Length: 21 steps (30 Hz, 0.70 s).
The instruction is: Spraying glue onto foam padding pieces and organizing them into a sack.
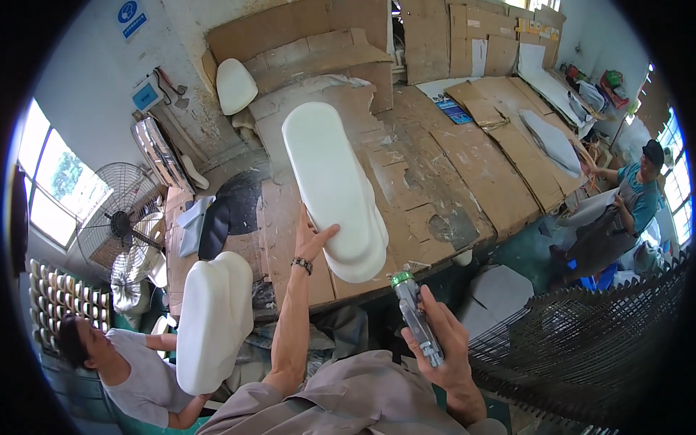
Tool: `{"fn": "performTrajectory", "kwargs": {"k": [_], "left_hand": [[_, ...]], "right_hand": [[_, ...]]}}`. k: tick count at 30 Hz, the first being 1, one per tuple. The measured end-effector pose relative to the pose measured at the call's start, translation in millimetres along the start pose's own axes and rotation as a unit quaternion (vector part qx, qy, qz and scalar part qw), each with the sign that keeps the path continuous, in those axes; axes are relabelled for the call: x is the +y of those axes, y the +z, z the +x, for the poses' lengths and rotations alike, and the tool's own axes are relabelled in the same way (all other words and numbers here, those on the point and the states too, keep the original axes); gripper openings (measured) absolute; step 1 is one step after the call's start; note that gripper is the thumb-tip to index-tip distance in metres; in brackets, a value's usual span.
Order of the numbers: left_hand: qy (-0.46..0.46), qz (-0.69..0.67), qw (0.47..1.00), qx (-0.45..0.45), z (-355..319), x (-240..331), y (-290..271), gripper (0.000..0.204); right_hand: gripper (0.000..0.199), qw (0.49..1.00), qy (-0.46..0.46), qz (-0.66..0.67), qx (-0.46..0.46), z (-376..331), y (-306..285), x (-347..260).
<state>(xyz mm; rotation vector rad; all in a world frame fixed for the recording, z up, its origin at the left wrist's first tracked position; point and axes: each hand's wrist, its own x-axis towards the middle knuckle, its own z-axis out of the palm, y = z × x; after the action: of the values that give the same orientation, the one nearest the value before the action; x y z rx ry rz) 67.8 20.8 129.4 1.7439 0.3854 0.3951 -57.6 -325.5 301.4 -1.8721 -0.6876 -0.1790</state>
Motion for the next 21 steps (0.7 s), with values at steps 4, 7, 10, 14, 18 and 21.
{"fn": "performTrajectory", "kwargs": {"k": [4,7,10,14,18,21], "left_hand": [[-0.042,0.006,0.999,0.006,-6,-5,3,0.118],[-0.061,0.014,0.998,-0.007,-6,-4,2,0.119],[-0.054,0.029,0.998,-0.016,-4,-2,2,0.120],[-0.082,0.058,0.995,-0.027,1,-6,3,0.121],[-0.066,0.018,0.997,-0.025,5,-12,3,0.122],[-0.091,0.023,0.995,-0.023,1,-9,1,0.122]], "right_hand": [[0.064,0.999,-0.021,0.020,-0.031,13,2,5],[0.065,1.000,-0.018,-0.021,-0.006,20,3,8],[0.061,0.999,-0.039,-0.024,-0.011,23,3,9],[0.061,0.999,-0.038,-0.023,0.002,21,1,8],[0.061,0.998,-0.042,-0.036,0.006,14,-2,8],[0.060,0.998,-0.045,-0.037,-0.002,9,-5,8]]}}
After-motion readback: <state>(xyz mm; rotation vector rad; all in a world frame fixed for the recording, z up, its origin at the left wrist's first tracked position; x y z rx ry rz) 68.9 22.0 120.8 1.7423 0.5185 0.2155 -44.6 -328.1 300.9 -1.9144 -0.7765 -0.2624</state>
